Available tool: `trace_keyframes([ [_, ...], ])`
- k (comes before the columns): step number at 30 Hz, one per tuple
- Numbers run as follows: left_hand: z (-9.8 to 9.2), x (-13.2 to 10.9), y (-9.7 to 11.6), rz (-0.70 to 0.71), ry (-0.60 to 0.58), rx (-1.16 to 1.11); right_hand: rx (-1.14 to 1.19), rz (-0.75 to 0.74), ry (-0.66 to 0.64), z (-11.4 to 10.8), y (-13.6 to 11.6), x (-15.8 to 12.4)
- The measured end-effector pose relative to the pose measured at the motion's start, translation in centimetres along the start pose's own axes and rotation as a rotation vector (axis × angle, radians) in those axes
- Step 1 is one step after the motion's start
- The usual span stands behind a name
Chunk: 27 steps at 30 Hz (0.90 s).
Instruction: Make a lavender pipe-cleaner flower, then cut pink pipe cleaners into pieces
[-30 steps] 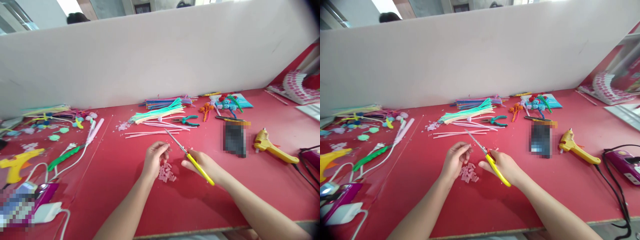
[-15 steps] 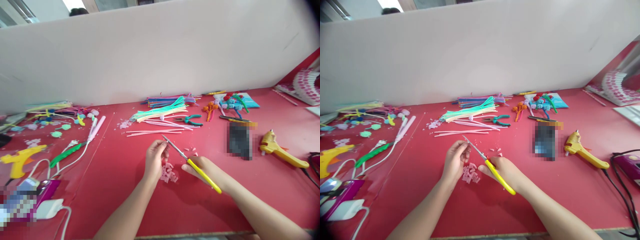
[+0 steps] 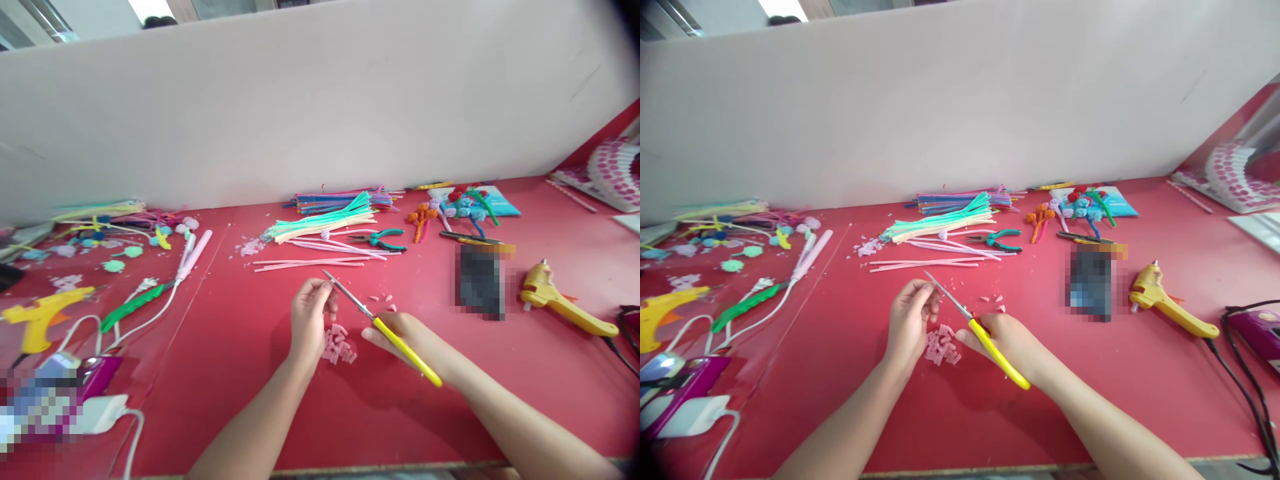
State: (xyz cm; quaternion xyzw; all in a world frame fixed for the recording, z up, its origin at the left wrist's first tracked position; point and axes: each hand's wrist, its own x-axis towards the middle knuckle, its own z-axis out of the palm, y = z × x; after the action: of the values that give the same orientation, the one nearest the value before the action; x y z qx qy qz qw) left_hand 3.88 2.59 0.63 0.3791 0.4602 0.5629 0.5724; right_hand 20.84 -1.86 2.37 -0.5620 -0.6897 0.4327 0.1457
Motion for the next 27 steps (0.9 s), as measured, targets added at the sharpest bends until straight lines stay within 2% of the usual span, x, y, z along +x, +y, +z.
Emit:
trace_keyframes([
  [14,-0.05,-0.15,0.03,0.014,0.011,0.016,0.037,0.002,0.025,0.49,-0.05,0.20],
  [27,0.06,-0.14,0.06,-0.001,0.034,0.000,-0.098,-0.012,0.057,0.53,-0.09,0.16],
])
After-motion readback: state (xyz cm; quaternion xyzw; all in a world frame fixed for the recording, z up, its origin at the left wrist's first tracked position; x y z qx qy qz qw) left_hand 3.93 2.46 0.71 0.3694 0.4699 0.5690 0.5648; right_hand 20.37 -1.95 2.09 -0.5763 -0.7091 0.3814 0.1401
